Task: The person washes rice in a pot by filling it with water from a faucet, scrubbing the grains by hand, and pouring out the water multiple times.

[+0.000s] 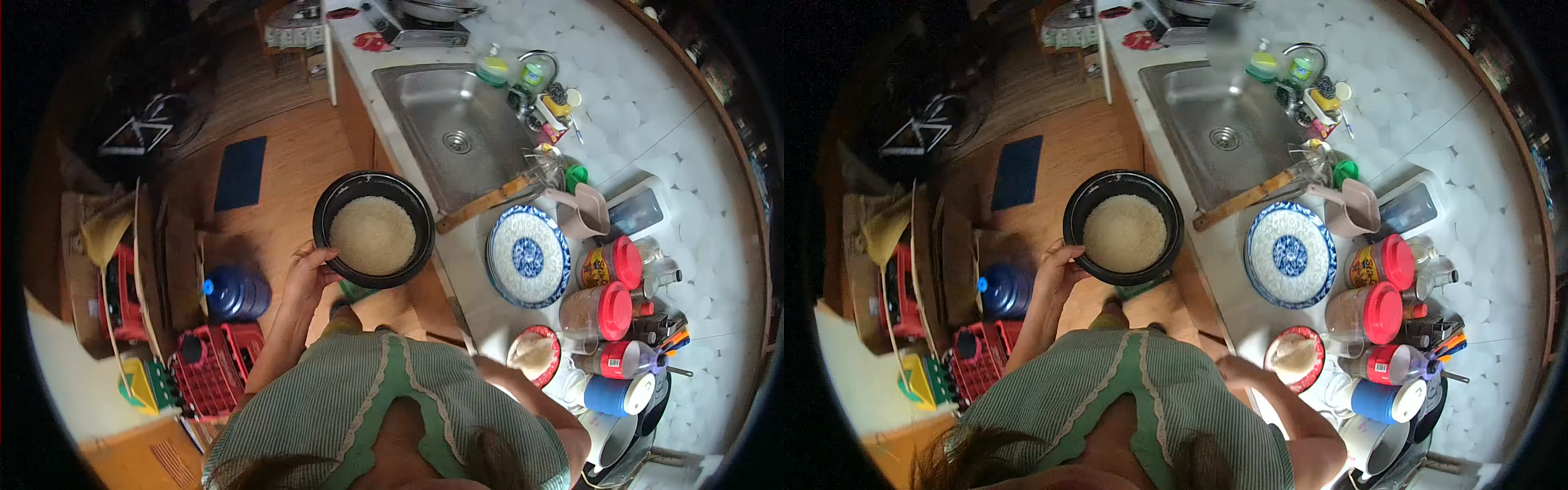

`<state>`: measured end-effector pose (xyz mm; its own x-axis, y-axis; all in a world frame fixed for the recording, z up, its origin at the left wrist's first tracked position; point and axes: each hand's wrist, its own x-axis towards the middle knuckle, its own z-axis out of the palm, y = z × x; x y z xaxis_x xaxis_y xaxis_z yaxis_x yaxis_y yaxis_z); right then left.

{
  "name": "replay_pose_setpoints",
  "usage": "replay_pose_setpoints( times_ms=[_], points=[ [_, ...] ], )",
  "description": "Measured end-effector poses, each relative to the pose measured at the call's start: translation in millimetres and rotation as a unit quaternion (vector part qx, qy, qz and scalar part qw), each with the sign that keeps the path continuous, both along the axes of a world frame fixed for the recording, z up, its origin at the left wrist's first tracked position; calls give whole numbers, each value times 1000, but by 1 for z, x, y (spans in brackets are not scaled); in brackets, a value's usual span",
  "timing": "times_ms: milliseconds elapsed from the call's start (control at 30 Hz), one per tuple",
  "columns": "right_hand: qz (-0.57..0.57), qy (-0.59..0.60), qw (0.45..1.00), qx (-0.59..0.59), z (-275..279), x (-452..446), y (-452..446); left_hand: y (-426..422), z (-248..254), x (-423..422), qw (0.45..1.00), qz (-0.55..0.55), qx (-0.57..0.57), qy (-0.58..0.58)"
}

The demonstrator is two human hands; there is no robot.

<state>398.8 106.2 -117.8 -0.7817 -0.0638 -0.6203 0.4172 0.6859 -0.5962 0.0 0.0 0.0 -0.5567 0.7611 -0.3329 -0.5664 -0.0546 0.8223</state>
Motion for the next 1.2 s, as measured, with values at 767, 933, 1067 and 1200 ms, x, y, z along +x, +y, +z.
replay_pose_setpoints(
  times_ms=[767,933,1067,1200],
  points=[
    [-652,-36,753,-79,78,-222,48,429,-2,-188,921,-378,-27,-84],
    [-626,159,761,-55,122,-240,185,490,-22,-188,923,-374,-60,-68],
    [-692,314,647,-58,140,-305,363,543,-40,-193,924,-371,-93,-24],
    [-770,391,459,-209,72,-353,547,595,-72,-192,927,-351,-129,-18]
  ],
)
